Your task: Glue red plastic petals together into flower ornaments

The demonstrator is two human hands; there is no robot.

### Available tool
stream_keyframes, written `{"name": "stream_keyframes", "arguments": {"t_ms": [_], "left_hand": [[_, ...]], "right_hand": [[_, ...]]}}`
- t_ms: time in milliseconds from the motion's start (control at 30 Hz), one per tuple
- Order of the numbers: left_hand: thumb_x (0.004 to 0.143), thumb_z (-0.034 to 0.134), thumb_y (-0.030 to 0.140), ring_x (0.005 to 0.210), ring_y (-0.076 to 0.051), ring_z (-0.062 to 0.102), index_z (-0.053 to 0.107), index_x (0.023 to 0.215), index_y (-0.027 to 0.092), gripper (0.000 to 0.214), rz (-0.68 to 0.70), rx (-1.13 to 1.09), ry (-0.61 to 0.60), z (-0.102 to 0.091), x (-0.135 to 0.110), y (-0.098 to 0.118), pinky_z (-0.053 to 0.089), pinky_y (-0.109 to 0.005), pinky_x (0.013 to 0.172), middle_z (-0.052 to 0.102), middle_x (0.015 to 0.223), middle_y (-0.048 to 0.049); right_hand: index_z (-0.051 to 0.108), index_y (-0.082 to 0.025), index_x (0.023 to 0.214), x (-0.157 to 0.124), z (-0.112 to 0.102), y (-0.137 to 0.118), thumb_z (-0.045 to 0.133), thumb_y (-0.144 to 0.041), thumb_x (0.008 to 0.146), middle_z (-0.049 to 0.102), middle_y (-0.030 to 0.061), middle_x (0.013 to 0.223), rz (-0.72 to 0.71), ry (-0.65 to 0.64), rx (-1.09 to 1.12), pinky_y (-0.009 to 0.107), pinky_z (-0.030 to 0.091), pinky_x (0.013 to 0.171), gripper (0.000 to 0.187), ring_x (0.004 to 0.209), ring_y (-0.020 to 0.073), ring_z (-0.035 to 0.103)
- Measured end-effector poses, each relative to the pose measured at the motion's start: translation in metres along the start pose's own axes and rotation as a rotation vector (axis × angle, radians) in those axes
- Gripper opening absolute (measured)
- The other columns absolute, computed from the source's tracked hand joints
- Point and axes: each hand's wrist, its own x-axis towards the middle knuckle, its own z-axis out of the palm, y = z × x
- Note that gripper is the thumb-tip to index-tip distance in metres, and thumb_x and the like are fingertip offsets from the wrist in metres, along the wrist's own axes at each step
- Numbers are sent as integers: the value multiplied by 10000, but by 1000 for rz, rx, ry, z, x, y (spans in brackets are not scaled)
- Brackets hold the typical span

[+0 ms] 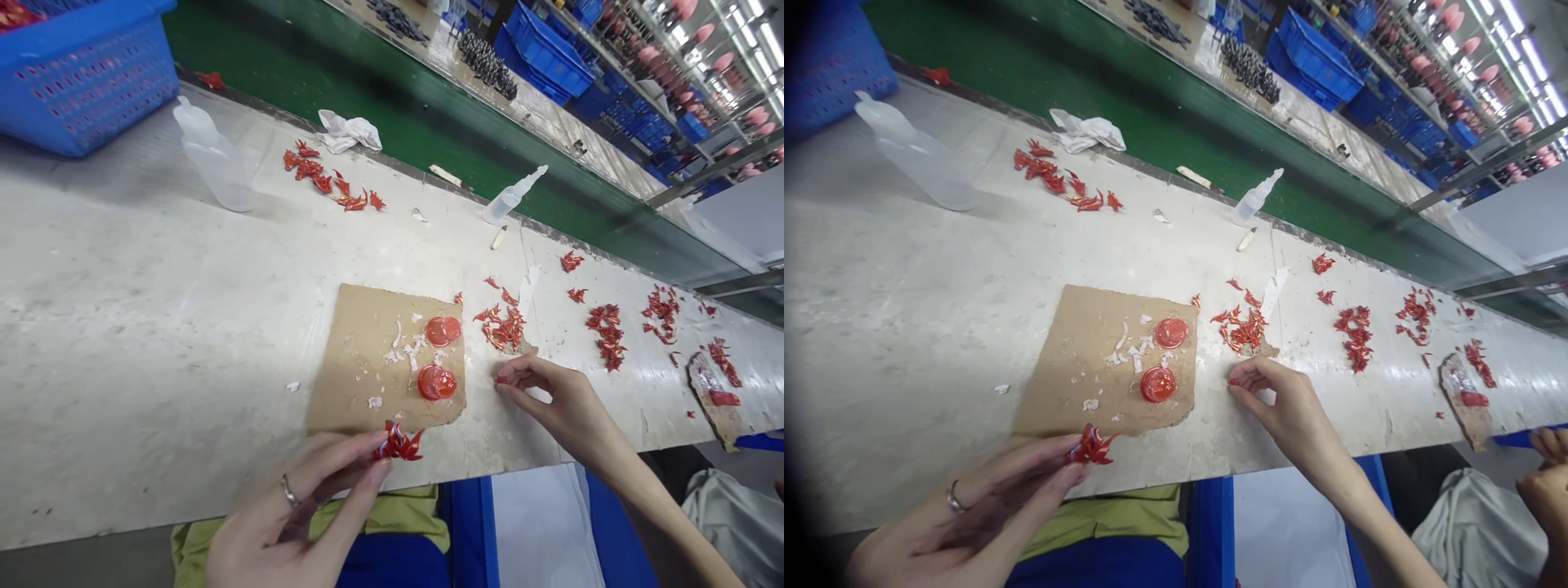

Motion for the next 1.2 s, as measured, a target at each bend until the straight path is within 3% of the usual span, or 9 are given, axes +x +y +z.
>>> {"name": "stream_keyframes", "arguments": {"t_ms": [133, 233, 500, 733, 867, 1033, 1200], "left_hand": [[832, 871, 241, 791, -164, 847, 851, 999, 367, 211, 26, 39, -56, -9, 0, -17, 687, -177, 798, 864, 968, 75], [832, 877, 235, 831, -183, 854, 847, 1023, 365, 233, 36, 28, -71, -9, -1, -22, 695, -203, 820, 866, 998, 69], [860, 862, 302, 831, -170, 849, 852, 1026, 376, 182, 3, 65, -2, -11, 0, -20, 696, -199, 814, 863, 1016, 77], [853, 859, 386, 824, -163, 835, 856, 959, 387, 106, -41, 109, 69, -5, 5, -8, 685, -171, 727, 854, 1004, 78], [865, 832, 404, 789, -131, 823, 849, 923, 427, 65, -63, 115, 97, 5, 8, 3, 618, -106, 566, 845, 951, 105], [875, 815, 328, 857, -111, 828, 840, 963, 470, 169, -58, 25, 74, 7, 11, 2, 655, -141, 834, 845, 982, 146], [913, 776, 321, 872, -74, 807, 820, 976, 489, 185, -28, 34, 37, 7, 12, -1, 624, -113, 882, 832, 1006, 182]], "right_hand": [[821, -270, 880, 2, 0, -10, 793, -308, 857, 827, 27, 864, -16, -33, 113, 323, 646, 732, 53, 759, 193, 765], [856, -291, 867, 6, 4, -14, 831, -317, 838, 843, 26, 865, -16, -27, 160, 340, 653, 751, 46, 791, 212, 782], [886, -332, 906, 9, 9, -12, 774, -262, 900, 872, 11, 917, -113, 9, 18, 361, 643, 816, 132, 860, 226, 803], [874, -363, 985, -3, 5, -50, 785, -195, 935, 849, -15, 863, -271, -17, 108, 270, 617, 689, 196, 773, 173, 774], [870, -372, 1044, -4, 17, -61, 772, -166, 949, 760, -2, 841, -333, 20, 103, 265, 575, 653, 246, 748, 157, 698], [863, -379, 1077, -1, 29, -62, 763, -163, 959, 707, -5, 853, -346, 2, 67, 258, 559, 665, 265, 771, 149, 664], [866, -373, 1055, 0, 31, -65, 762, -150, 954, 713, -3, 856, -343, 0, 35, 266, 573, 679, 266, 764, 153, 661]]}}
